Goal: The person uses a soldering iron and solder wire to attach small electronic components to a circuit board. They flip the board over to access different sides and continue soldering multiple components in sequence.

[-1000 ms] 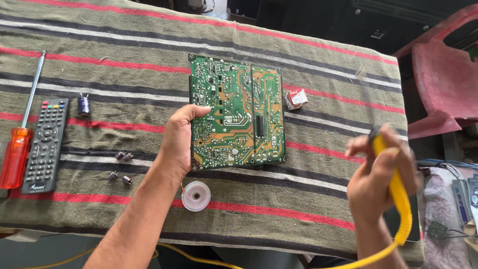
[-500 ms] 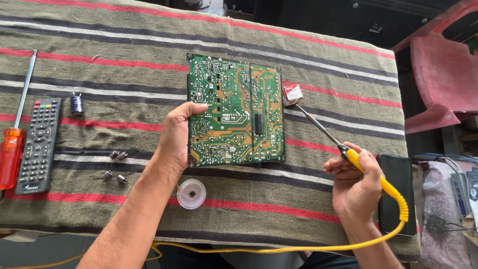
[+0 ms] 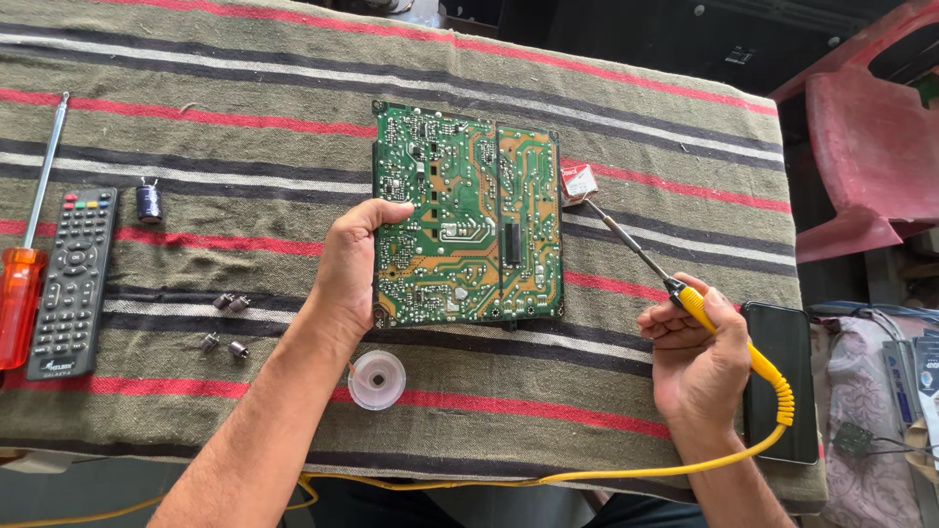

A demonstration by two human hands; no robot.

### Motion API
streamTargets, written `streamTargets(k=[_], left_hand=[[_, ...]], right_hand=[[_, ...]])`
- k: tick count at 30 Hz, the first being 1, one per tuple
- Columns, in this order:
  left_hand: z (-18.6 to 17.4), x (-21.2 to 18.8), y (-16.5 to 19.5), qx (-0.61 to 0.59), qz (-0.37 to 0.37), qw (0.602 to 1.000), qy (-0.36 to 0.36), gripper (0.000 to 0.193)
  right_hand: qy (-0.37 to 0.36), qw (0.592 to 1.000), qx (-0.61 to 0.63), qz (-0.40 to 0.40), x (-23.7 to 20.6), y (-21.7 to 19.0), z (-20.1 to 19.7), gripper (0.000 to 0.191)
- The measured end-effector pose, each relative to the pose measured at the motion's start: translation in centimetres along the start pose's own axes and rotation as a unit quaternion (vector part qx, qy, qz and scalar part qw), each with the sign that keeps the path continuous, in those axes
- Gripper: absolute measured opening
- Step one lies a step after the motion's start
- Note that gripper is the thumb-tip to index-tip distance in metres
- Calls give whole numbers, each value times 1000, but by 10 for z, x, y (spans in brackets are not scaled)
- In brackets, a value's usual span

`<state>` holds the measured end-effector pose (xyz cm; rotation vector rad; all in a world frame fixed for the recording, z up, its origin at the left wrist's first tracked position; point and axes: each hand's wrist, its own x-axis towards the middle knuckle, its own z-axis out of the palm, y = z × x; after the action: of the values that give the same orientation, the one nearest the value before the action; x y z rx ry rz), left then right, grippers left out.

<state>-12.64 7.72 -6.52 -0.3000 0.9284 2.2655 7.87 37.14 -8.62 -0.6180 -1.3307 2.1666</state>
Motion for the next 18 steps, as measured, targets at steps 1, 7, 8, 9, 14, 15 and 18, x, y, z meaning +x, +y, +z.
streamTargets(k=[1,7,8,9,14,15,18], left_hand=[[0,0,0,2,5,1000,0,24],[4,-3,0,-2,10,1000,-6,25],[4,-3,0,1,12,1000,-6,25],[5,-3,0,6,13,1000,-2,26],[7,-5,2,12,9,1000,-1,27],[7,-5,2,16,12,1000,0,27],[7,-5,2,23,17,1000,4,26]], right_hand=[[0,1000,0,1,0,0,1,40],[-4,1000,-5,-6,-1,-1,3,39],[-4,1000,-3,-7,-1,-1,3,39],[-4,1000,-1,-8,-1,-1,4,39],[-10,1000,6,-8,0,-2,4,38],[-10,1000,5,-8,0,-2,4,38],[-12,1000,-1,-11,0,-2,4,38]])
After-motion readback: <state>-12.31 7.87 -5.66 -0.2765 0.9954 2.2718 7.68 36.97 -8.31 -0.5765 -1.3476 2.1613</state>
